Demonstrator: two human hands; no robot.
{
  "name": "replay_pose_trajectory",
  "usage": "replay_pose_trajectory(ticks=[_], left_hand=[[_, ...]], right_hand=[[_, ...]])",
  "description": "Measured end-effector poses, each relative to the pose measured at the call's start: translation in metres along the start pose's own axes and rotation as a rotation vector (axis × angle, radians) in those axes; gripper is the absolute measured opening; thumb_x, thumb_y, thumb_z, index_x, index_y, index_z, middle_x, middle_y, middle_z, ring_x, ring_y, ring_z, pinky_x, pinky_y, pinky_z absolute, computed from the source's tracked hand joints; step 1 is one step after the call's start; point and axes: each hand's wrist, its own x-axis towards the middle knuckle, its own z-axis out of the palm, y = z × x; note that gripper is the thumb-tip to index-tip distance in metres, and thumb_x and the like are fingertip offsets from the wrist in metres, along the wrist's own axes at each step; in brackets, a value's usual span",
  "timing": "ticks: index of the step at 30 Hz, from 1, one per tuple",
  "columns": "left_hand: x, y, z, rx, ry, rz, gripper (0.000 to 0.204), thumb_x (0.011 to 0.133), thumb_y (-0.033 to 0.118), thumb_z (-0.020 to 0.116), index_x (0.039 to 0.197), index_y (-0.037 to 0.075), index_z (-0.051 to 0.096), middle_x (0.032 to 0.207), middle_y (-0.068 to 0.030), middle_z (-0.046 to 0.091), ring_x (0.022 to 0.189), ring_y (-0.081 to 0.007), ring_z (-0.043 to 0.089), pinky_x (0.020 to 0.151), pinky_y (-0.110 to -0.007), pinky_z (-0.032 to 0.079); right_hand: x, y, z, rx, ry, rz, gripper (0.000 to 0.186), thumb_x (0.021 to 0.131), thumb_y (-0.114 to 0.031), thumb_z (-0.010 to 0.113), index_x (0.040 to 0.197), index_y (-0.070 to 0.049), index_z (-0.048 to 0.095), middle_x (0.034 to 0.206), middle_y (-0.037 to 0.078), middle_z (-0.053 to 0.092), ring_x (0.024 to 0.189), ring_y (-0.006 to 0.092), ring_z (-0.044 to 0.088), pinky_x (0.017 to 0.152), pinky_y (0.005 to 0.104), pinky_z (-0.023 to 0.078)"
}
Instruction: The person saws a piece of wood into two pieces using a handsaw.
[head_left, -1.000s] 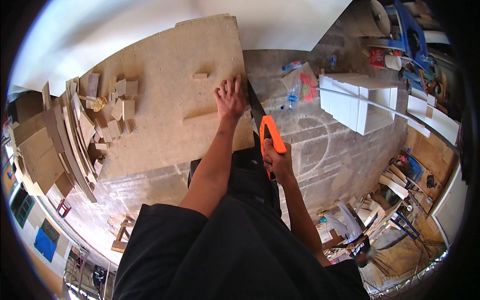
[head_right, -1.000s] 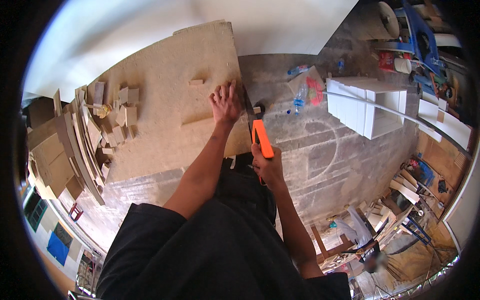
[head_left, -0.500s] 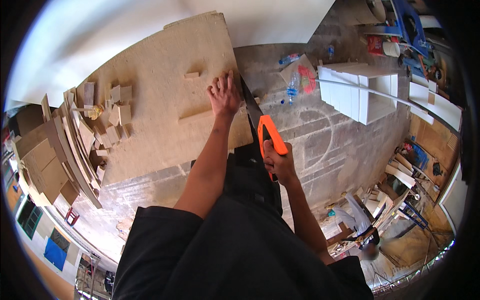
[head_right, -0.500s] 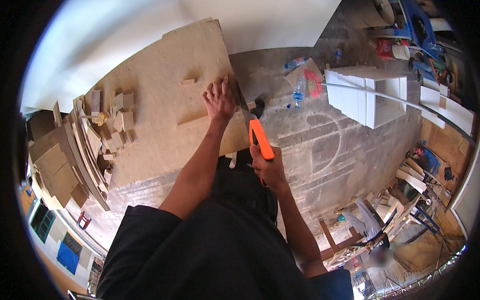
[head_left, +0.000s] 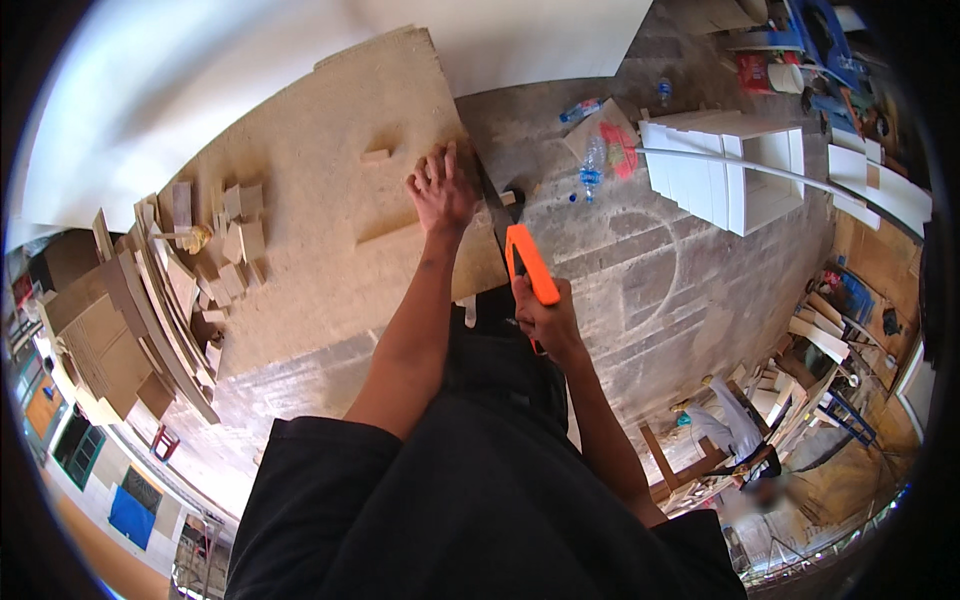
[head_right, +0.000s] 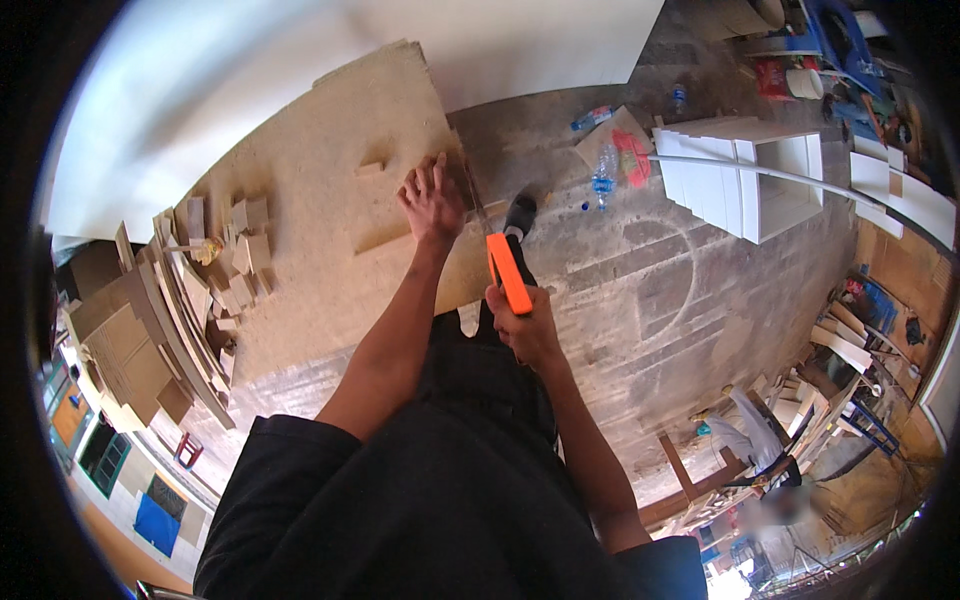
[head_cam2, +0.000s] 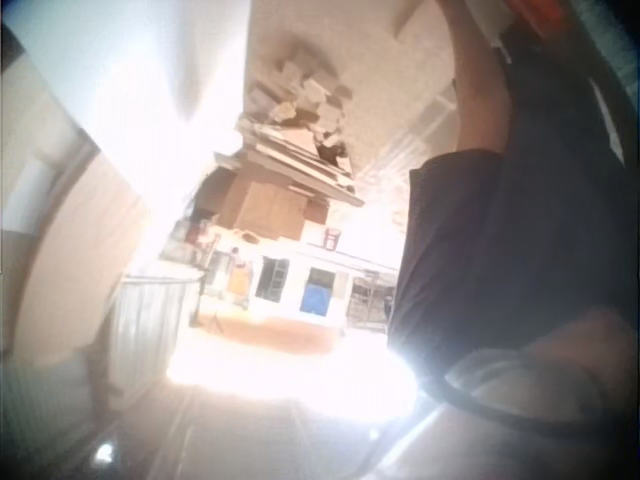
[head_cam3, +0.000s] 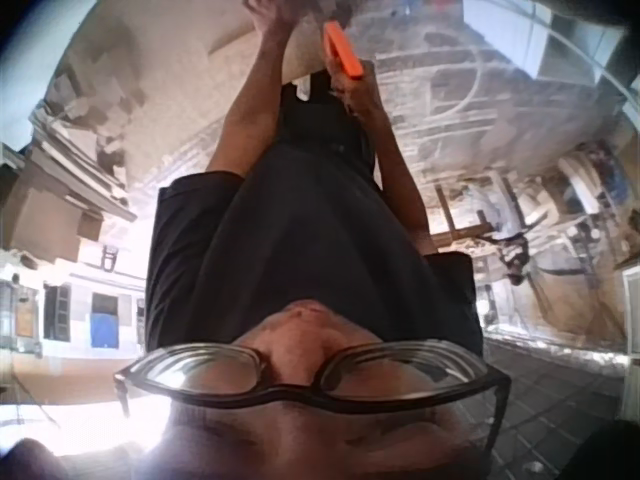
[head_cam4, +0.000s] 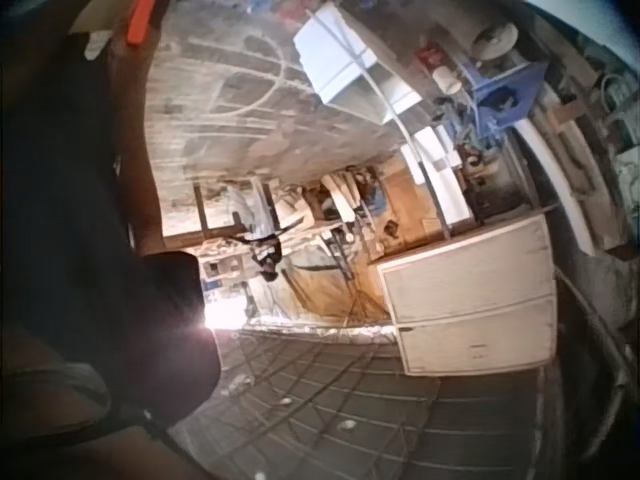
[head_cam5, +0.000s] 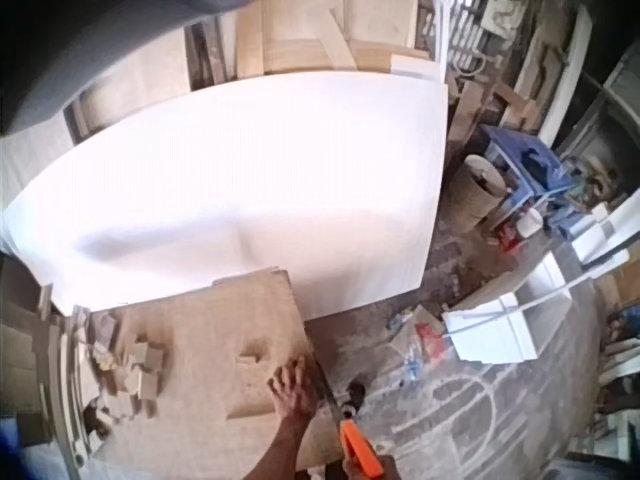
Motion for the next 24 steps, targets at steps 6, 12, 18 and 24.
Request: replay_pose_trajectory(ticks=[6,12,18,24], left_hand=[[-0.003,-0.009,0.002,-0.051,-0.043,-0.012,0.056,0.095,0.026,0.053,0.149,0.022,0.041,0.148,-0.0056,0.042,0.135,-0.03,0.039,0.108,-0.05,0.029],[-0.003,-0.002,-0.002,-0.048,-0.057,-0.04,0.058,0.092,0.023,0.056,0.148,0.02,0.043,0.147,-0.0058,0.045,0.136,-0.0285,0.038,0.107,-0.048,0.029],[-0.003,-0.003,-0.002,-0.029,-0.052,-0.079,0.057,0.092,0.023,0.055,0.148,0.02,0.043,0.146,-0.0051,0.044,0.136,-0.0287,0.038,0.108,-0.048,0.028],[0.0,0.001,-0.007,-0.046,-0.062,-0.078,0.054,0.093,0.023,0.052,0.147,0.02,0.044,0.146,-0.0039,0.044,0.136,-0.0276,0.038,0.109,-0.048,0.028]], right_hand=[[0.002,0.015,-0.003,-0.066,-0.036,-0.073,0.041,0.099,-0.035,0.067,0.069,-0.009,0.056,0.058,-0.005,0.05,0.048,0.0023,0.043,0.042,0.0222,0.033],[0.003,0.016,-0.006,-0.109,-0.017,-0.079,0.037,0.096,-0.031,0.07,0.072,-0.007,0.056,0.058,-0.004,0.05,0.051,0.0042,0.045,0.046,0.0251,0.036],[-0.013,0.006,0.011,-0.461,0.179,-0.366,0.03,0.087,-0.019,0.079,0.076,-0.004,0.056,0.059,0.002,0.049,0.053,0.0118,0.047,0.052,0.0315,0.04],[0.016,0.016,0.018,-0.413,0.285,-0.401,0.038,0.086,-0.015,0.08,0.067,-0.003,0.05,0.057,0.003,0.051,0.053,0.0102,0.044,0.051,0.0308,0.039]])
